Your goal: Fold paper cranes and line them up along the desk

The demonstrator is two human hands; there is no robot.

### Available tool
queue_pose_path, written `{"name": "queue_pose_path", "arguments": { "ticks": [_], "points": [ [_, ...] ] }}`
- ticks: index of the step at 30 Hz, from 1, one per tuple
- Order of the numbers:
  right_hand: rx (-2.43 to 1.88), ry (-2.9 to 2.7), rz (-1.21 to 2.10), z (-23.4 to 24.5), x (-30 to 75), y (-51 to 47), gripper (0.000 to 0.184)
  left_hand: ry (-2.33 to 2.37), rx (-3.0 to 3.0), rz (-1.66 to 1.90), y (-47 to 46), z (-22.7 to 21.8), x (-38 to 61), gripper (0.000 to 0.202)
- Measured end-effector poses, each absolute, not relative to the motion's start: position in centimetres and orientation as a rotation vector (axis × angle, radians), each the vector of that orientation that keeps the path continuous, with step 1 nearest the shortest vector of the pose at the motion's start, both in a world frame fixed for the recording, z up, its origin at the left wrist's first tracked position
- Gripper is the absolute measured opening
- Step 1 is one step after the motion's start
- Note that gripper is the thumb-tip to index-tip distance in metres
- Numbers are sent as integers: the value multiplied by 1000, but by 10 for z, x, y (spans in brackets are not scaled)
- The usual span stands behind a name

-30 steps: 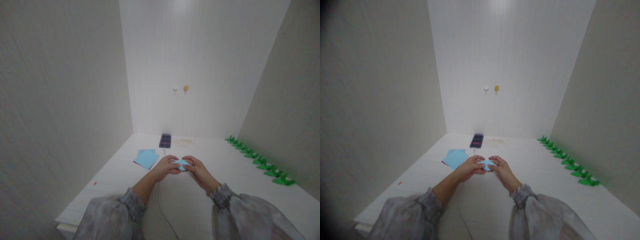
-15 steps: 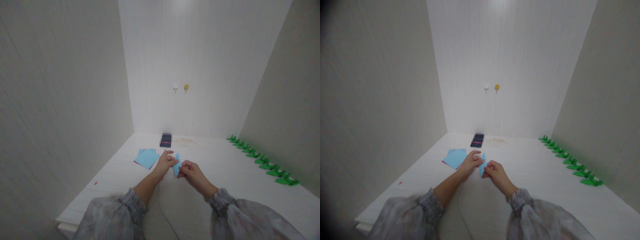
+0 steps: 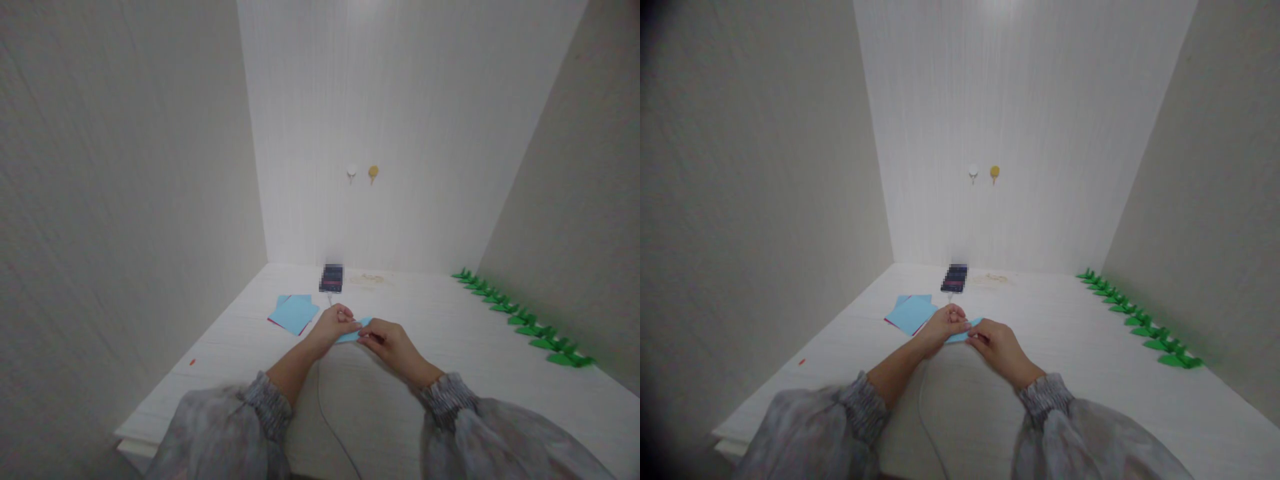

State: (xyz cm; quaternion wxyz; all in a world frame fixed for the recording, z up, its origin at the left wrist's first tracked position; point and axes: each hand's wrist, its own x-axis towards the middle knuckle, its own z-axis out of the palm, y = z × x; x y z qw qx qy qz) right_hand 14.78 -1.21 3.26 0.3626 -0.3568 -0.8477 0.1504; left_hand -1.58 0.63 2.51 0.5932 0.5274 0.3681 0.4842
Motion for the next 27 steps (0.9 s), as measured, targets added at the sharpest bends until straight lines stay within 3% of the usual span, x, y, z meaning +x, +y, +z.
{"name": "queue_pose_path", "arguments": {
  "ticks": [7, 13, 21, 27],
  "points": [
    [-843, -2296, 58, 33, 155, -10, 17, 741, 1146, 1022, 4, 28, -19, 46],
    [-728, -2286, -87, 36, 158, -7, 9, 798, 1185, 991, 4, 27, -22, 50],
    [-702, -2334, 72, 32, 156, -8, 12, 791, 1180, 942, 0, 27, -18, 52],
    [-723, -2249, 391, 23, 155, -5, 10, 767, 1190, 905, 5, 17, -19, 56]
  ]
}}
